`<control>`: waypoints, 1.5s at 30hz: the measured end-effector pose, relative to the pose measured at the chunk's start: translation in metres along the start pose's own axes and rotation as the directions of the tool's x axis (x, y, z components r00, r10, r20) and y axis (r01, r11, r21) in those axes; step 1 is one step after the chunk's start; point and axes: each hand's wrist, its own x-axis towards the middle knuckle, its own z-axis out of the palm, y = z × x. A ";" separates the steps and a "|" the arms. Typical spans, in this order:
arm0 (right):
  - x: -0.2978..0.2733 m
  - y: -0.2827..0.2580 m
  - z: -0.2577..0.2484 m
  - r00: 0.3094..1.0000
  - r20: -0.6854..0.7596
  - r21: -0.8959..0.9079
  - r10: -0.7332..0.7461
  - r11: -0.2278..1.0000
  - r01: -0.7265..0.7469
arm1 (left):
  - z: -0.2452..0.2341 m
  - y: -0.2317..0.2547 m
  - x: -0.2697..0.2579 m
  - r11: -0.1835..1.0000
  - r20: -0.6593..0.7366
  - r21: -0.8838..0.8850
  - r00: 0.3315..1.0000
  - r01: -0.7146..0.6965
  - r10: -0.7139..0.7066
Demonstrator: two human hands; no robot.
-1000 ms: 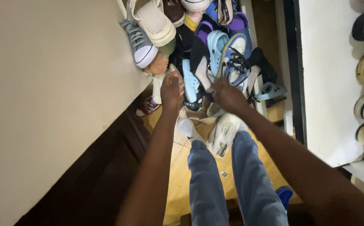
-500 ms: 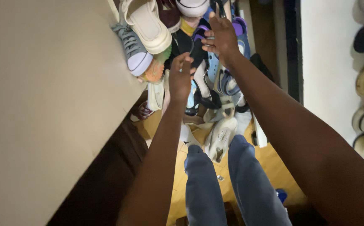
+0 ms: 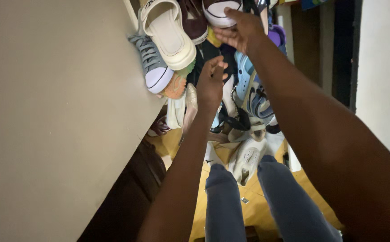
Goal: The person picks up various shoes from a cluttered floor, including sneakers, sandals, and heels, and places them onto a white shoe rack. The person handles each shoe individually, moving them from the floor to the rack.
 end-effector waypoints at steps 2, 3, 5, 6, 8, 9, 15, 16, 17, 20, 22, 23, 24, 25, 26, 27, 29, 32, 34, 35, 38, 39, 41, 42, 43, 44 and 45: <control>-0.014 -0.004 0.004 0.987 -0.158 -0.021 -0.018 1.000 0.015 | -0.002 -0.005 0.002 1.000 -0.007 0.016 1.000 -0.010 0.010; -0.026 -0.003 0.009 0.971 -0.237 -0.035 -0.029 0.999 0.021 | -0.005 -0.005 0.003 1.000 -0.010 0.007 1.000 -0.003 0.003; -0.055 -0.001 0.017 0.942 -0.332 -0.007 -0.044 0.999 0.044 | -0.002 -0.001 0.004 1.000 -0.021 -0.019 1.000 0.014 -0.014; -0.071 0.001 0.019 0.927 -0.371 0.009 -0.046 0.999 0.054 | -0.005 0.003 -0.001 0.999 -0.042 -0.023 0.999 0.027 -0.028; -0.114 0.003 0.011 0.939 -0.312 0.024 -0.141 0.987 0.156 | -0.009 0.016 -0.010 0.999 -0.095 -0.022 0.994 0.044 -0.045; -0.138 0.004 0.005 0.954 -0.237 -0.003 -0.185 0.982 0.190 | -0.011 0.024 -0.016 0.999 -0.127 -0.018 0.991 0.046 -0.048; -0.263 -0.036 -0.049 0.969 -0.030 -0.094 -0.243 0.966 0.240 | -0.016 0.082 -0.034 0.999 -0.321 0.039 0.946 -0.031 0.042; -0.279 -0.048 -0.056 0.970 0.003 -0.149 -0.242 0.959 0.240 | -0.016 0.089 -0.039 0.996 -0.322 0.043 0.943 -0.077 0.087; -0.293 -0.060 -0.062 0.973 0.014 -0.217 -0.229 0.949 0.226 | -0.016 0.097 -0.043 0.992 -0.279 0.042 0.952 -0.121 0.128; -0.330 -0.100 -0.076 0.981 0.031 -0.406 -0.192 0.894 0.188 | -0.006 0.123 -0.055 0.969 -0.141 0.058 0.959 -0.239 0.245; -0.347 -0.128 -0.082 0.985 0.026 -0.512 -0.168 0.844 0.157 | 0.003 0.140 -0.070 0.949 -0.049 0.108 0.952 -0.297 0.303; -0.355 -0.139 -0.084 0.978 0.007 -0.530 -0.206 0.829 0.178 | 0.006 0.149 -0.076 0.979 -0.029 0.075 0.981 -0.190 0.193; -0.362 -0.150 -0.086 0.970 -0.013 -0.547 -0.243 0.814 0.197 | 0.010 0.157 -0.082 0.996 -0.003 0.047 0.997 -0.079 0.079; -0.367 -0.161 -0.087 0.959 -0.032 -0.564 -0.280 0.798 0.214 | 0.015 0.165 -0.087 0.999 0.028 0.024 0.999 0.034 -0.035; -0.372 -0.169 -0.086 0.935 -0.045 -0.548 -0.351 0.792 0.271 | 0.022 0.170 -0.092 0.999 0.039 -0.001 0.999 0.036 -0.036; -0.376 -0.176 -0.084 0.906 -0.059 -0.532 -0.420 0.781 0.327 | 0.029 0.174 -0.097 0.999 0.050 -0.026 0.998 0.039 -0.038; -0.385 -0.189 -0.078 0.830 -0.103 -0.520 -0.547 0.741 0.424 | 0.042 0.178 -0.106 0.996 0.055 -0.013 0.995 0.085 -0.084; -0.399 -0.208 -0.071 0.714 -0.174 -0.545 -0.678 0.671 0.504 | 0.063 0.170 -0.123 0.980 0.068 0.054 0.978 0.194 -0.197; -0.406 -0.219 -0.071 0.669 -0.198 -0.563 -0.716 0.642 0.521 | 0.077 0.159 -0.131 0.972 0.124 0.046 0.964 0.229 -0.233; -0.407 -0.220 -0.071 0.639 -0.226 -0.612 -0.735 0.618 0.493 | 0.082 0.155 -0.136 0.969 0.131 0.012 0.960 0.248 -0.247; -0.412 -0.225 -0.076 0.528 -0.229 -0.774 -0.818 0.482 0.411 | 0.103 0.155 -0.146 0.905 0.141 -0.209 0.927 0.370 -0.347; -0.414 -0.227 -0.078 0.486 -0.174 -0.830 -0.856 0.393 0.396 | 0.109 0.158 -0.150 0.828 0.138 -0.351 0.899 0.437 -0.416; -0.419 -0.231 -0.082 0.455 -0.115 -0.867 -0.883 0.313 0.388 | 0.125 0.168 -0.155 0.712 0.134 -0.489 0.850 0.504 -0.509; -0.423 -0.232 -0.084 0.463 -0.116 -0.859 -0.879 0.323 0.398 | 0.134 0.173 -0.158 0.696 0.128 -0.492 0.834 0.523 -0.536; -0.426 -0.234 -0.088 0.471 -0.117 -0.850 -0.874 0.333 0.408 | 0.143 0.178 -0.159 0.679 0.121 -0.496 0.818 0.541 -0.563; -0.427 -0.239 -0.093 0.425 -0.097 -0.874 -0.900 0.282 0.396 | 0.149 0.185 -0.159 0.687 0.140 -0.461 0.811 0.562 -0.569; -0.426 -0.245 -0.100 0.379 -0.076 -0.896 -0.922 0.230 0.381 | 0.153 0.193 -0.159 0.695 0.159 -0.424 0.803 0.581 -0.575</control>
